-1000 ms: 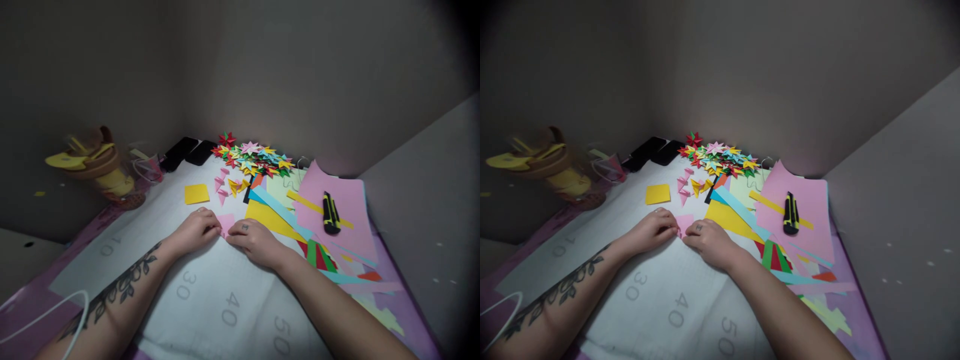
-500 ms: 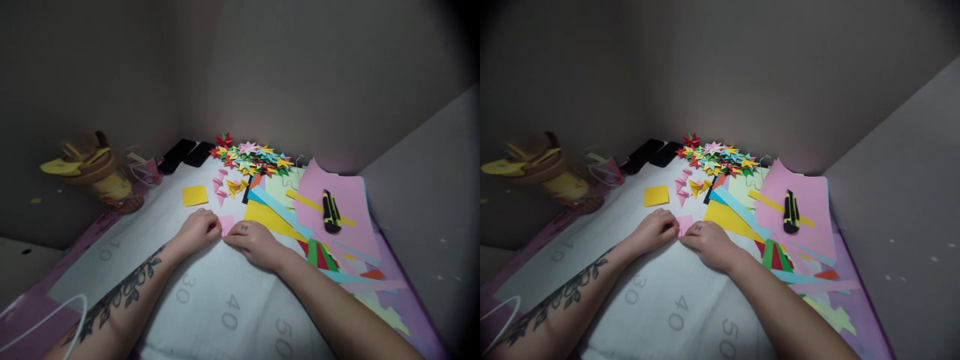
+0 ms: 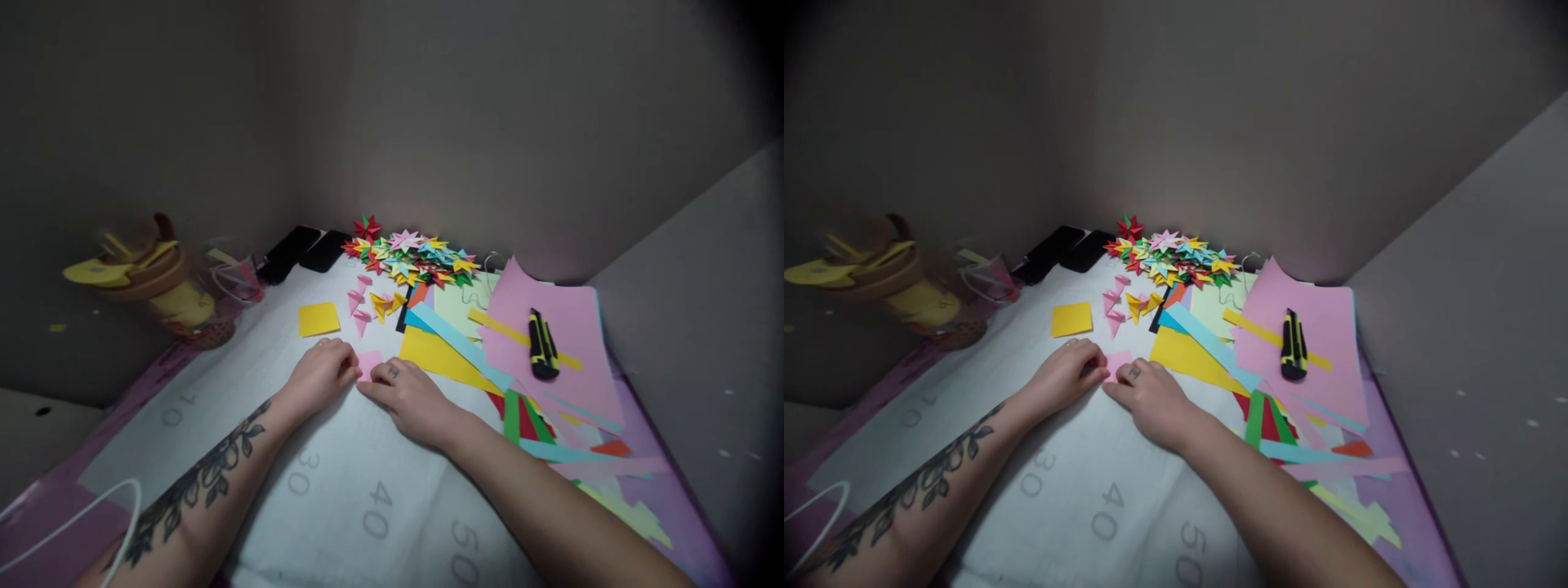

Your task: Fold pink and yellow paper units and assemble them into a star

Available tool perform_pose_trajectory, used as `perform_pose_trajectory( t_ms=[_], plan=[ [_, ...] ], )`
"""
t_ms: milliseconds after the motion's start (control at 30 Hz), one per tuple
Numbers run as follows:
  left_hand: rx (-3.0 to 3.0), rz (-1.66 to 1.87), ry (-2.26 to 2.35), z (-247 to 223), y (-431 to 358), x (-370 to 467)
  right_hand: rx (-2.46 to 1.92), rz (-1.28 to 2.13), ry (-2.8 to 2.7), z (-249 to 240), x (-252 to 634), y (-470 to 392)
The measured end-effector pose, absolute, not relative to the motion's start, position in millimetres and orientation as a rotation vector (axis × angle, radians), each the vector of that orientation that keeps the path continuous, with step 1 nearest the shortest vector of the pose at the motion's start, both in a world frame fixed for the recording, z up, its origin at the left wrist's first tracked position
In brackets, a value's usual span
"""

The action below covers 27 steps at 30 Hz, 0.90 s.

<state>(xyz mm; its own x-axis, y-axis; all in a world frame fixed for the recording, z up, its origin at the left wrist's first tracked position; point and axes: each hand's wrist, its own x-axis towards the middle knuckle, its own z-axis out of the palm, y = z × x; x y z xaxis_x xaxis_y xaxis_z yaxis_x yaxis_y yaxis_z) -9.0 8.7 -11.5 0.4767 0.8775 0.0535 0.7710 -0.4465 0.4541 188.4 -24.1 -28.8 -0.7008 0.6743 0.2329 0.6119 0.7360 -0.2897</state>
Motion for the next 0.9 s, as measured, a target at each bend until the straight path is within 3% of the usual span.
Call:
perform_pose_trajectory(
  t_ms=[200, 333, 633, 900],
  plan=[
    [2.281, 0.489, 1.355, -17.3, 14.4, -18.7, -1.174, 0.306, -2.586, -32.8, 176.1, -25.2],
    [2.265, 0.505, 1.372, -19.9, 13.6, -19.7, -1.000, 0.419, -2.412, -33.9, 189.8, -18.1],
    [2.270, 0.531, 1.346, -24.0, 14.7, -21.3, -0.702, 0.169, -2.523, -32.5, 208.3, -6.3],
    [2.114, 1.107, 1.282, -11.7, 1.1, -16.4, -0.737, 0.419, -2.047, -28.7, 201.2, -9.3]
  ],
)
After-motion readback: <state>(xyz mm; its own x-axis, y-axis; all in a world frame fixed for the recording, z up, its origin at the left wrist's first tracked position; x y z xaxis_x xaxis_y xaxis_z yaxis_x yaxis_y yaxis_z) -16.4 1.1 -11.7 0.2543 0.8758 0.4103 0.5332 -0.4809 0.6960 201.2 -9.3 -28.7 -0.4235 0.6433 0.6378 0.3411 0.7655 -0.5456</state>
